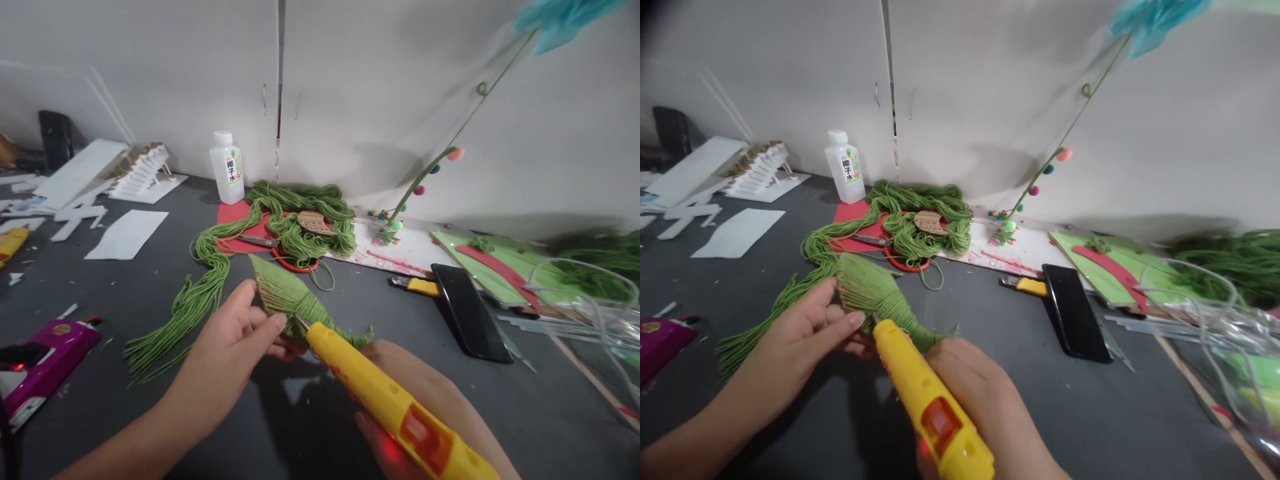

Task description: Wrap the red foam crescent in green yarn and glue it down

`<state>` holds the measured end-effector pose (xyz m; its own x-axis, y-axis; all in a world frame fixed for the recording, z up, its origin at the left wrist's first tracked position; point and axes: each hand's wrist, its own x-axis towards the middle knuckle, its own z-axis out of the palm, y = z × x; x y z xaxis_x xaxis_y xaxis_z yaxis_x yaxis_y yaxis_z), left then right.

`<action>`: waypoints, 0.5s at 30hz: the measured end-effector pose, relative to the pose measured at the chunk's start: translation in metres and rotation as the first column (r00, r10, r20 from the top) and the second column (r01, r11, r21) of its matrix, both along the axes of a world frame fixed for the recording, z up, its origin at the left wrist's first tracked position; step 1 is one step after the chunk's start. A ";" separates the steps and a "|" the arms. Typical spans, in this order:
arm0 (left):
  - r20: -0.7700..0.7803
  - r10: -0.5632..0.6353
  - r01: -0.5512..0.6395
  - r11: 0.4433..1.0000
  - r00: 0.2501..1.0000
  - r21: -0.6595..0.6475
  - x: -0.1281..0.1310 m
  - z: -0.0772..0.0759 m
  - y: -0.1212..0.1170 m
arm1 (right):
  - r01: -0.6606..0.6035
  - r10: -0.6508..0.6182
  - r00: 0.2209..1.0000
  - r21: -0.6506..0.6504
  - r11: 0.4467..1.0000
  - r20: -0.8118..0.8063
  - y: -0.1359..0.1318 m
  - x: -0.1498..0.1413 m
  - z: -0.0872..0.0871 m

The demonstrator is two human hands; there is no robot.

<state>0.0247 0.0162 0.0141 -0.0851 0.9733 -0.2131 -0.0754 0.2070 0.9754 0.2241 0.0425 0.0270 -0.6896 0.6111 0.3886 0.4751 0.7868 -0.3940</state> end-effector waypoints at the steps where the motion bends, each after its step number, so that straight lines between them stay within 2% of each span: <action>1: 0.001 0.008 -0.008 1.000 1.000 -0.003 0.000 0.000 0.000 | 0.000 -0.002 1.000 -0.089 0.996 -0.018 0.000 0.001 -0.002; 5: 0.007 0.025 -0.025 1.000 1.000 -0.003 0.000 0.002 0.001 | -0.002 -0.069 0.983 -0.385 0.923 -0.171 0.002 0.006 -0.007; 7: -0.032 0.044 -0.043 0.999 0.999 0.017 -0.001 0.003 0.002 | 0.025 -0.159 0.961 -0.498 0.867 -0.228 0.003 0.011 -0.005; 9: -0.166 0.085 -0.072 0.994 0.983 0.083 -0.003 0.004 0.000 | 0.080 -0.273 0.928 -0.580 0.811 -0.254 0.004 0.017 -0.001; 10: -0.281 0.118 -0.081 0.987 0.952 0.140 -0.005 0.005 -0.002 | 0.104 -0.323 0.908 -0.602 0.792 -0.268 0.006 0.020 0.001; 11: -0.422 0.159 -0.074 0.975 0.892 0.211 -0.007 0.006 -0.005 | 0.116 -0.361 0.886 -0.612 0.782 -0.292 0.007 0.024 0.003; 12: -0.570 0.211 -0.045 0.956 0.794 0.291 -0.009 0.007 -0.009 | 0.111 -0.379 0.868 -0.619 0.777 -0.320 0.009 0.027 0.005; 14: -0.794 0.319 0.094 0.901 0.517 0.424 -0.012 0.010 -0.018 | 0.076 -0.403 0.827 -0.633 0.770 -0.392 0.014 0.032 0.008; 15: -0.850 0.370 0.197 0.864 0.374 0.463 -0.013 0.011 -0.023 | 0.060 -0.421 0.800 -0.641 0.765 -0.427 0.017 0.035 0.010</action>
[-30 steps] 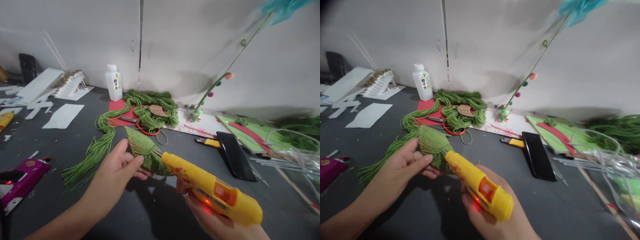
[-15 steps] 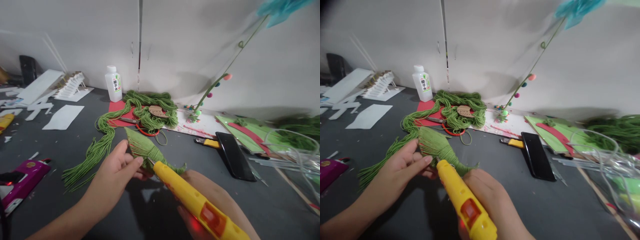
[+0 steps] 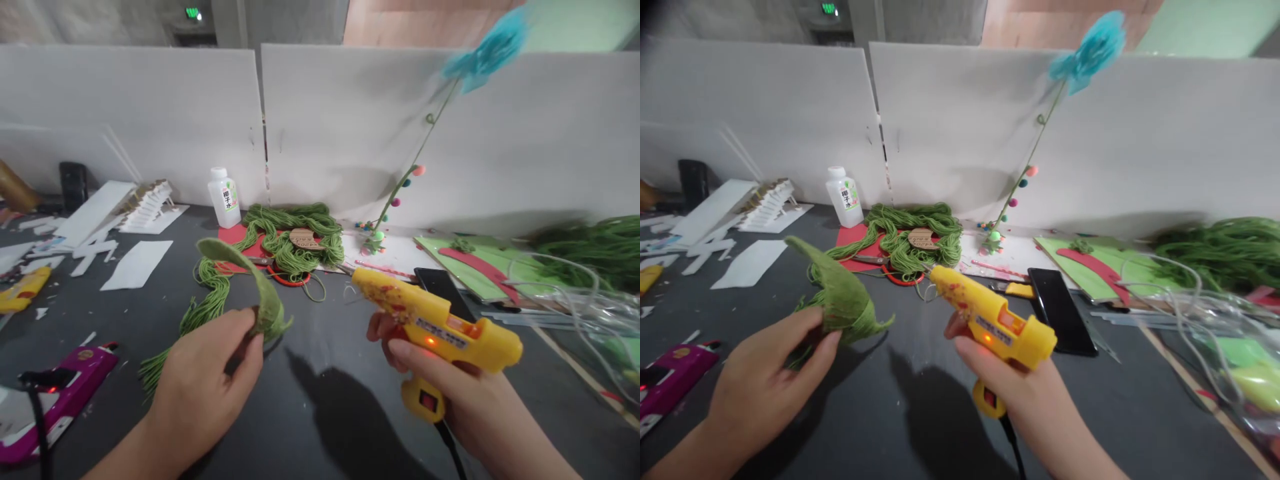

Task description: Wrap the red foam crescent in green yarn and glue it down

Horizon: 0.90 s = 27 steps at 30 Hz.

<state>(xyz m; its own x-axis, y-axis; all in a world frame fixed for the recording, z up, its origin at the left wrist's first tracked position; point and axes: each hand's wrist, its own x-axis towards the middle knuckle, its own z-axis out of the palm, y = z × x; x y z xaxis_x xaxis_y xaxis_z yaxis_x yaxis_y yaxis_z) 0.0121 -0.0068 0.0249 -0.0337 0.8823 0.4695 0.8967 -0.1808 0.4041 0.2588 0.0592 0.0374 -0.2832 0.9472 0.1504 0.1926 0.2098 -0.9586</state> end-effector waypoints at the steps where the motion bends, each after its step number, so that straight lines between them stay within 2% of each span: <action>1: -0.162 -0.041 0.051 0.997 0.986 0.052 0.001 0.000 -0.005 | 0.017 -0.018 0.999 -0.007 1.000 -0.038 0.002 0.002 0.003; 3: -0.404 -0.133 0.170 0.984 0.905 0.056 0.009 -0.001 -0.012 | 0.049 -0.050 0.994 -0.014 0.999 -0.095 0.004 0.005 0.010; 4: -0.481 -0.193 0.218 0.976 0.855 -0.005 0.015 -0.003 -0.015 | 0.067 -0.068 0.990 -0.013 0.998 -0.120 0.004 0.007 0.014; 6: -0.532 -0.297 0.227 0.954 0.793 -0.194 0.030 -0.010 -0.017 | 0.094 -0.094 0.981 -0.006 0.996 -0.168 0.003 0.010 0.022; 8: -0.490 -0.401 0.241 0.902 0.774 -0.357 0.044 -0.019 -0.017 | 0.104 -0.100 0.975 0.007 0.995 -0.198 0.002 0.014 0.028; 10: -0.415 -0.416 0.277 0.893 0.809 -0.356 0.053 -0.027 -0.016 | 0.099 -0.095 0.977 0.012 0.995 -0.192 0.002 0.018 0.031; 12: -0.317 -0.391 0.307 0.909 0.864 -0.283 0.057 -0.030 -0.016 | 0.076 -0.075 0.984 -0.004 0.997 -0.163 0.002 0.022 0.031; 14: -0.207 -0.402 0.355 0.906 0.892 -0.231 0.058 -0.027 -0.017 | 0.053 -0.058 0.992 -0.056 0.997 -0.111 0.001 0.025 0.029; 17: -0.038 -0.460 0.434 0.859 0.887 -0.270 0.052 -0.016 -0.019 | 0.064 -0.065 0.998 -0.177 0.982 -0.001 0.000 0.031 0.021; 19: 0.043 -0.384 0.374 0.859 0.922 -0.350 0.045 -0.009 -0.020 | 0.086 -0.078 0.996 -0.256 0.963 0.040 -0.001 0.036 0.011; 20: 0.060 -0.309 0.307 0.867 0.949 -0.393 0.040 -0.006 -0.021 | 0.093 -0.086 0.996 -0.290 0.952 0.035 -0.001 0.039 0.006; 23: 0.074 -0.184 0.197 0.856 0.980 -0.478 0.027 -0.006 -0.027 | 0.097 -0.114 0.993 -0.362 0.927 -0.026 0.002 0.045 -0.010; 27: 0.022 -0.218 0.202 0.852 0.976 -0.484 0.020 -0.025 -0.045 | 0.151 -0.149 0.988 -0.347 0.926 0.032 0.014 0.047 -0.030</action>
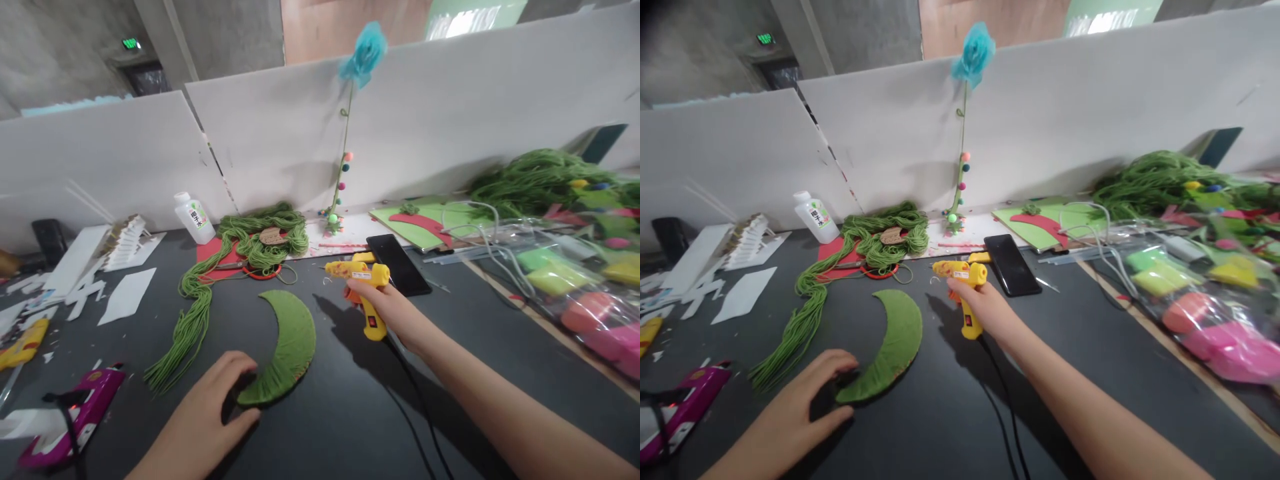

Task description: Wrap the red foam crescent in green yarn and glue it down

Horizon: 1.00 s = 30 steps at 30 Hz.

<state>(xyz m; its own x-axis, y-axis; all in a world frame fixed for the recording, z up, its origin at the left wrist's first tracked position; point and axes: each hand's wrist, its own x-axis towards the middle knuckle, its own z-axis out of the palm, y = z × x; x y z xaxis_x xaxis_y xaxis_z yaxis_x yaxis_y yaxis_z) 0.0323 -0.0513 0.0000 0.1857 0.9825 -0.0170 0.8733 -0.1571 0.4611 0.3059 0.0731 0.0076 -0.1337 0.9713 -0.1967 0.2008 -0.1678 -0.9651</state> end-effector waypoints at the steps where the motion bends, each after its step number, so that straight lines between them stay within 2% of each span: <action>1: -0.027 -0.019 0.020 0.999 0.999 0.034 0.000 -0.006 -0.004 | -0.004 0.004 0.999 -0.006 1.000 0.031 0.003 0.000 -0.005; 4: -0.115 -0.084 0.102 0.982 0.990 0.161 0.000 -0.018 -0.012 | -0.036 0.041 0.992 -0.043 0.998 0.119 0.012 0.000 -0.017; 6: -0.171 -0.138 0.180 0.949 0.976 0.260 -0.001 -0.023 -0.015 | -0.059 0.069 0.981 -0.057 0.997 0.181 0.017 0.001 -0.023; 9: -0.259 -0.207 0.309 0.829 0.943 0.465 -0.002 -0.029 -0.016 | -0.082 0.107 0.941 -0.093 0.992 0.320 0.023 0.006 -0.024; 11: -0.312 -0.232 0.374 0.747 0.921 0.549 -0.002 -0.032 -0.016 | -0.105 0.156 0.892 -0.140 0.985 0.424 0.025 0.012 -0.020; 12: -0.331 -0.245 0.399 0.725 0.911 0.562 -0.002 -0.033 -0.017 | -0.123 0.188 0.865 -0.168 0.978 0.465 0.025 0.016 -0.017; 14: -0.345 -0.271 0.427 0.717 0.899 0.551 0.000 -0.036 -0.017 | -0.163 0.259 0.812 -0.223 0.961 0.522 0.023 0.024 -0.010; 17: -0.314 -0.306 0.433 0.735 0.899 0.522 0.000 -0.037 -0.019 | -0.190 0.316 0.753 -0.269 0.944 0.577 0.016 0.034 -0.003; 20: -0.250 -0.314 0.400 0.776 0.916 0.488 -0.005 -0.036 -0.019 | -0.169 0.288 0.712 -0.241 0.956 0.641 0.011 0.043 0.004; 23: -0.135 -0.240 0.276 0.860 0.961 0.429 -0.015 -0.034 -0.019 | -0.102 0.193 0.611 -0.166 0.981 0.768 0.006 0.047 0.014; 25: -0.053 -0.116 0.126 0.943 0.992 0.307 -0.021 -0.032 -0.019 | -0.066 0.088 0.522 -0.063 0.996 0.848 -0.002 0.040 0.021; 27: -0.022 0.028 -0.025 0.993 0.999 0.117 -0.025 -0.030 -0.018 | -0.138 0.031 0.477 0.041 0.990 0.878 -0.015 0.022 0.024; 28: -0.026 0.080 -0.080 0.997 0.996 0.024 -0.026 -0.029 -0.018 | -0.278 0.067 0.465 0.074 0.958 0.883 -0.022 0.010 0.024; 30: -0.046 0.141 -0.145 0.984 0.989 -0.102 -0.023 -0.028 -0.018 | -0.548 0.226 0.449 0.067 0.834 0.864 -0.034 -0.017 0.020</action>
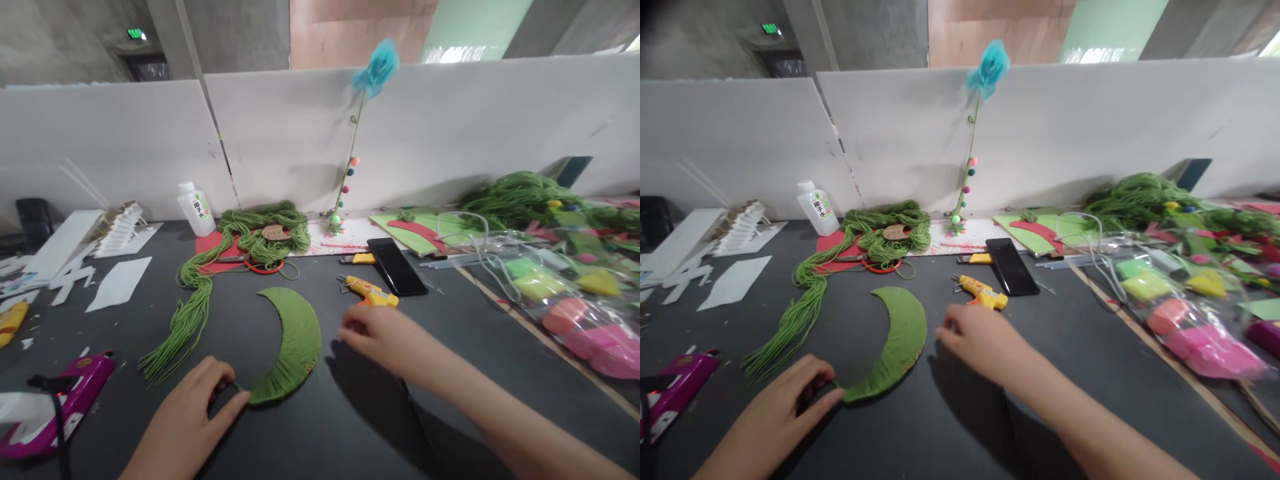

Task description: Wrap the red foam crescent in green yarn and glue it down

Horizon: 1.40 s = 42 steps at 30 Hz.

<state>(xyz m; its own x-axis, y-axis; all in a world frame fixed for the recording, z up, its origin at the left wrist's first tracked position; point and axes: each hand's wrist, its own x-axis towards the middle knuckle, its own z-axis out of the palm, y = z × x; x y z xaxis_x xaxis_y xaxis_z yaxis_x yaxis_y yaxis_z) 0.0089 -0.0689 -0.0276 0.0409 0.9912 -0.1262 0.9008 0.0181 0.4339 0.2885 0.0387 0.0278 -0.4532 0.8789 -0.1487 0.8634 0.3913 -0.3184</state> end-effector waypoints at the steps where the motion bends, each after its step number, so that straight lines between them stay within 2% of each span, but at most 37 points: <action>1: -0.003 0.018 -0.018 0.999 1.000 -0.033 0.002 0.000 0.000 | -0.050 0.050 0.999 0.002 0.999 -0.001 -0.004 -0.013 -0.004; 3: -0.006 0.055 -0.055 0.997 0.998 -0.060 0.007 0.000 0.000 | -0.066 0.065 0.998 0.027 0.997 0.010 -0.006 -0.035 -0.013; 5: 0.020 0.097 -0.095 0.993 0.995 -0.070 0.011 -0.002 0.000 | -0.022 0.021 1.000 0.069 0.997 0.017 -0.002 -0.050 -0.022; 10: 0.250 0.177 -0.162 0.984 0.952 -0.080 0.012 -0.010 0.005 | 0.002 0.003 0.998 0.075 0.997 -0.069 0.016 -0.064 -0.037; 12: 0.288 0.184 -0.165 0.982 0.940 -0.091 0.011 -0.013 0.005 | 0.010 -0.006 0.991 0.023 1.000 -0.137 0.023 -0.066 -0.041; 15: 0.263 0.155 -0.135 0.986 0.952 -0.093 0.011 -0.015 0.005 | 0.010 -0.040 0.964 -0.117 0.993 -0.261 0.035 -0.064 -0.045; 18: 0.254 0.110 -0.096 0.993 0.961 -0.068 0.009 -0.010 0.008 | -0.072 -0.058 0.903 -0.284 0.956 -0.426 0.044 -0.058 -0.043; 20: 0.324 0.099 -0.087 0.995 0.941 -0.054 0.008 0.000 0.017 | -0.154 -0.076 0.830 -0.357 0.921 -0.553 0.045 -0.055 -0.037; 22: 0.490 0.090 -0.064 0.996 0.867 -0.070 0.008 0.012 0.030 | -0.213 -0.108 0.743 -0.386 0.897 -0.661 0.045 -0.055 -0.030; 23: 0.593 0.078 -0.023 0.995 0.801 -0.100 0.010 0.020 0.038 | -0.228 -0.127 0.699 -0.388 0.893 -0.704 0.044 -0.055 -0.026; 26: 0.826 0.030 0.229 0.955 0.562 -0.190 0.019 0.038 0.060 | -0.243 -0.172 0.578 -0.369 0.897 -0.798 0.044 -0.058 -0.015; 27: 0.857 0.036 0.276 0.939 0.513 -0.205 0.024 0.043 0.065 | -0.242 -0.182 0.541 -0.359 0.902 -0.821 0.045 -0.058 -0.012; 28: 0.874 0.046 0.303 0.928 0.484 -0.217 0.028 0.046 0.070 | -0.238 -0.189 0.507 -0.347 0.907 -0.841 0.045 -0.058 -0.010; 30: 0.878 0.071 0.303 0.923 0.474 -0.238 0.037 0.049 0.076 | -0.232 -0.196 0.450 -0.326 0.917 -0.871 0.047 -0.056 -0.007; 33: 0.884 0.148 0.210 0.941 0.444 -0.263 0.042 0.049 0.083 | -0.151 -0.189 0.427 -0.276 0.949 -0.884 0.049 -0.050 -0.004; 36: 0.904 0.233 -0.023 0.970 0.357 -0.241 0.043 0.050 0.088 | 0.006 -0.236 0.479 -0.266 0.964 -0.846 0.046 -0.048 -0.002; 37: 0.910 0.242 -0.109 0.970 0.336 -0.217 0.043 0.051 0.089 | 0.000 -0.256 0.501 -0.297 0.955 -0.826 0.043 -0.050 -0.002; 39: 0.918 0.236 -0.240 0.957 0.318 -0.163 0.044 0.053 0.090 | -0.135 -0.285 0.531 -0.411 0.901 -0.798 0.034 -0.056 -0.004; 42: 0.937 0.206 -0.297 0.948 0.283 -0.119 0.049 0.051 0.089 | -0.323 -0.345 0.502 -0.542 0.776 -0.793 0.020 -0.068 -0.009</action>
